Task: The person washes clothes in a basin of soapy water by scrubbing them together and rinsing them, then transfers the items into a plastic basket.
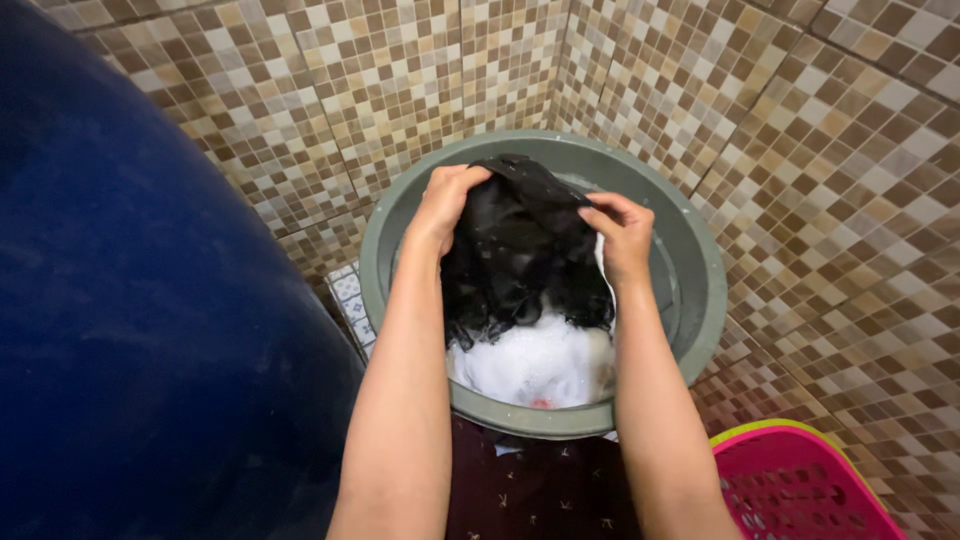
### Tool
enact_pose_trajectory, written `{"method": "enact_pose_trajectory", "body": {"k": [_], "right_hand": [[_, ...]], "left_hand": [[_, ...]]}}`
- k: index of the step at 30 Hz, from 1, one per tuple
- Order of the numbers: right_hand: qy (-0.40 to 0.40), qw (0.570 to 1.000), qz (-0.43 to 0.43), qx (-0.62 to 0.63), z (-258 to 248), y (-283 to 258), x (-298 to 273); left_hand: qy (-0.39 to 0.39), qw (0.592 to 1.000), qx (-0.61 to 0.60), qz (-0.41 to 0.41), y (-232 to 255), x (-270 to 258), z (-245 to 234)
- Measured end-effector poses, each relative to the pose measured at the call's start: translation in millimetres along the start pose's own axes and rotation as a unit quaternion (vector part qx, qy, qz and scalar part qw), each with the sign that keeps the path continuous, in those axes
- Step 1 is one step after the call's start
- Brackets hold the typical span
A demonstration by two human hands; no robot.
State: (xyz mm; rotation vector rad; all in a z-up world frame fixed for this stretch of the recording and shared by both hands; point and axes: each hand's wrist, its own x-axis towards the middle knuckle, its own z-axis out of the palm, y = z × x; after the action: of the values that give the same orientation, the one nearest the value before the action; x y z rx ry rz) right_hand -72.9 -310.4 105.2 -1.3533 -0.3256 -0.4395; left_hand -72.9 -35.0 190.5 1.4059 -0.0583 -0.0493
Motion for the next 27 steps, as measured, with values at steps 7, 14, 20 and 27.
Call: {"method": "enact_pose_trajectory", "body": {"k": [7, 14, 20, 27], "right_hand": [[-0.07, 0.996, 0.057, 0.027, 37.4, -26.5, -10.4], [-0.014, 0.988, -0.011, -0.154, 46.2, 20.8, -7.8], [0.102, 0.987, -0.05, -0.113, 6.6, 15.2, 0.6], [0.063, 0.986, 0.097, 0.121, 13.9, 7.9, 3.0]], "left_hand": [[0.056, 0.961, 0.251, 0.1, 7.3, -2.0, 14.7], [0.057, 0.934, 0.31, 0.169, 15.7, -14.3, 20.9], [0.132, 0.863, 0.474, 0.114, 14.3, -26.6, 19.1], [0.125, 0.844, 0.498, 0.156, -0.4, -19.6, 29.4]]}}
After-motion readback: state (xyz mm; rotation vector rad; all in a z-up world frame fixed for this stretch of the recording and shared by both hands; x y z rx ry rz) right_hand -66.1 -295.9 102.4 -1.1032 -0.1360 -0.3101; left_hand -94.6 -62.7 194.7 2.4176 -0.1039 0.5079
